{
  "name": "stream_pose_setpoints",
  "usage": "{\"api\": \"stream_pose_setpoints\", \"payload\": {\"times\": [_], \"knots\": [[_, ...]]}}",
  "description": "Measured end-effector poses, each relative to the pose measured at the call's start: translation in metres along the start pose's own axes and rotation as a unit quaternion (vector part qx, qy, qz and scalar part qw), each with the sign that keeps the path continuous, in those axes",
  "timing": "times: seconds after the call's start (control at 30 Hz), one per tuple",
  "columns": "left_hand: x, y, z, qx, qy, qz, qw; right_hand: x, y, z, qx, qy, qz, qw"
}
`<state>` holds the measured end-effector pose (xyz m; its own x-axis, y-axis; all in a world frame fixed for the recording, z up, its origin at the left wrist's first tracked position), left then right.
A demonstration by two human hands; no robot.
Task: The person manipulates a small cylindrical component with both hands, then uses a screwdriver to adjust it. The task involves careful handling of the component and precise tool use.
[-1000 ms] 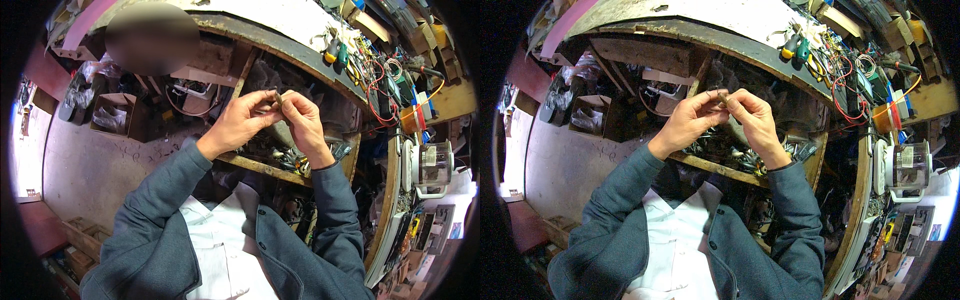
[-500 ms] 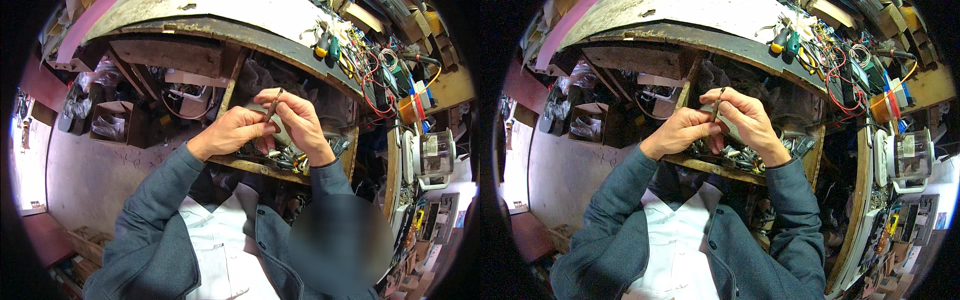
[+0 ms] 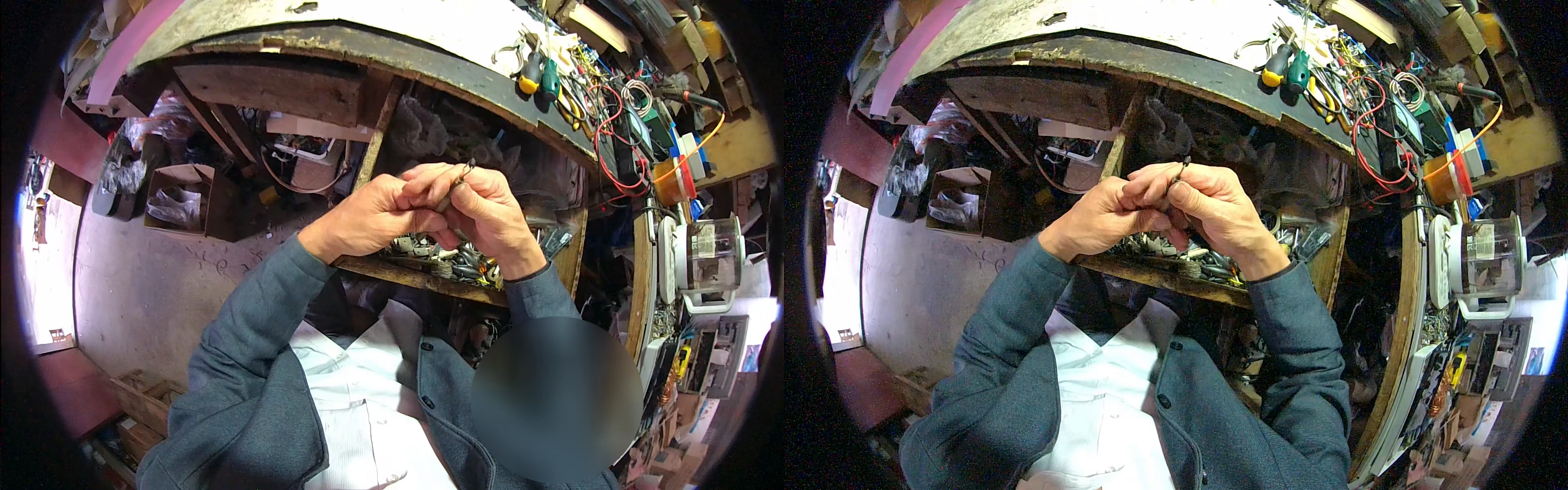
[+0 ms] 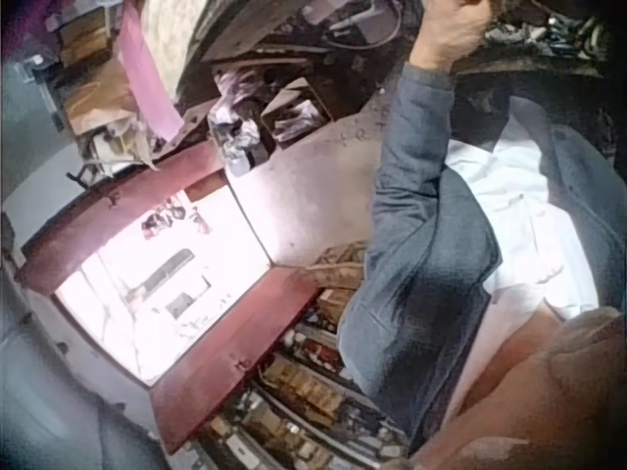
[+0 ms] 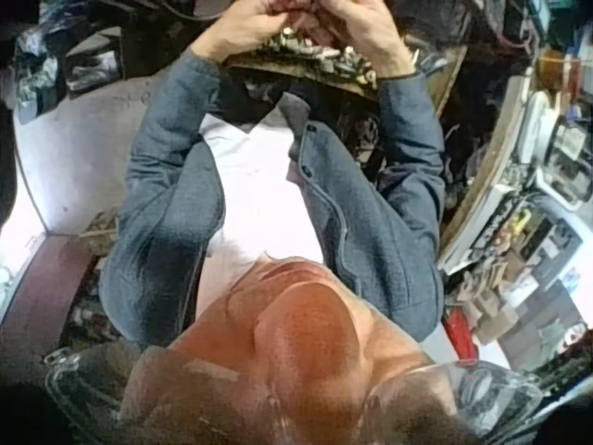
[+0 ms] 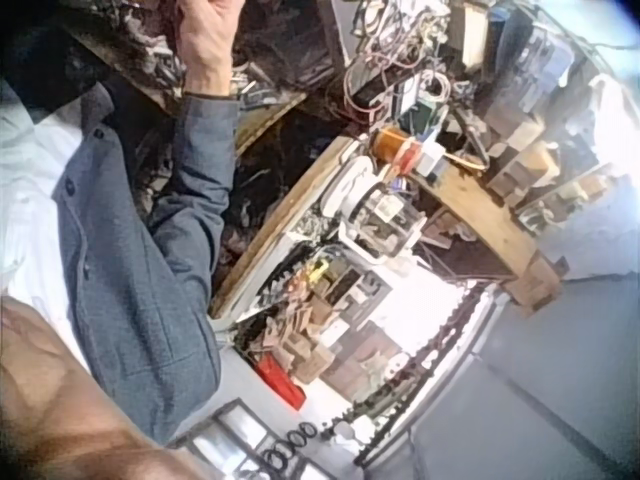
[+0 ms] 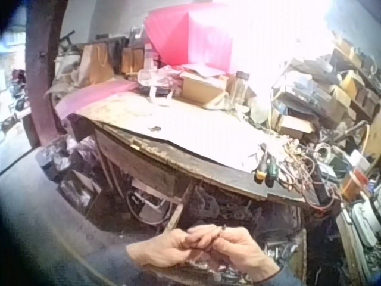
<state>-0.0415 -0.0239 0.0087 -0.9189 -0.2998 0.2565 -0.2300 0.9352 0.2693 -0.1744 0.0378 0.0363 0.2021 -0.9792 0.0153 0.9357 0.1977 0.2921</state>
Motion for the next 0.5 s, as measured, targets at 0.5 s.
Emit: {"api": "stream_pose_setpoints", "payload": {"times": [0.5], "knots": [[0.0038,-0.0037,0.006,0.045,0.055,-0.11,0.991,0.0035,-0.0013,-0.0016,-0.012,0.026,-0.116,0.993]]}}
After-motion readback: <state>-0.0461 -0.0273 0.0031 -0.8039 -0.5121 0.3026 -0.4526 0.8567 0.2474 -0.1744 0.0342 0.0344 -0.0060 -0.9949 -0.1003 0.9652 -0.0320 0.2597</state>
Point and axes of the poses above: each hand's wrist, its own x-axis towards the middle knuckle, its own y-axis out of the palm, z = x × y, the point moved 5 cm from there along x, towards the middle knuckle, and after that the axes turned 9 degrees about y, right-handed, at the moved point
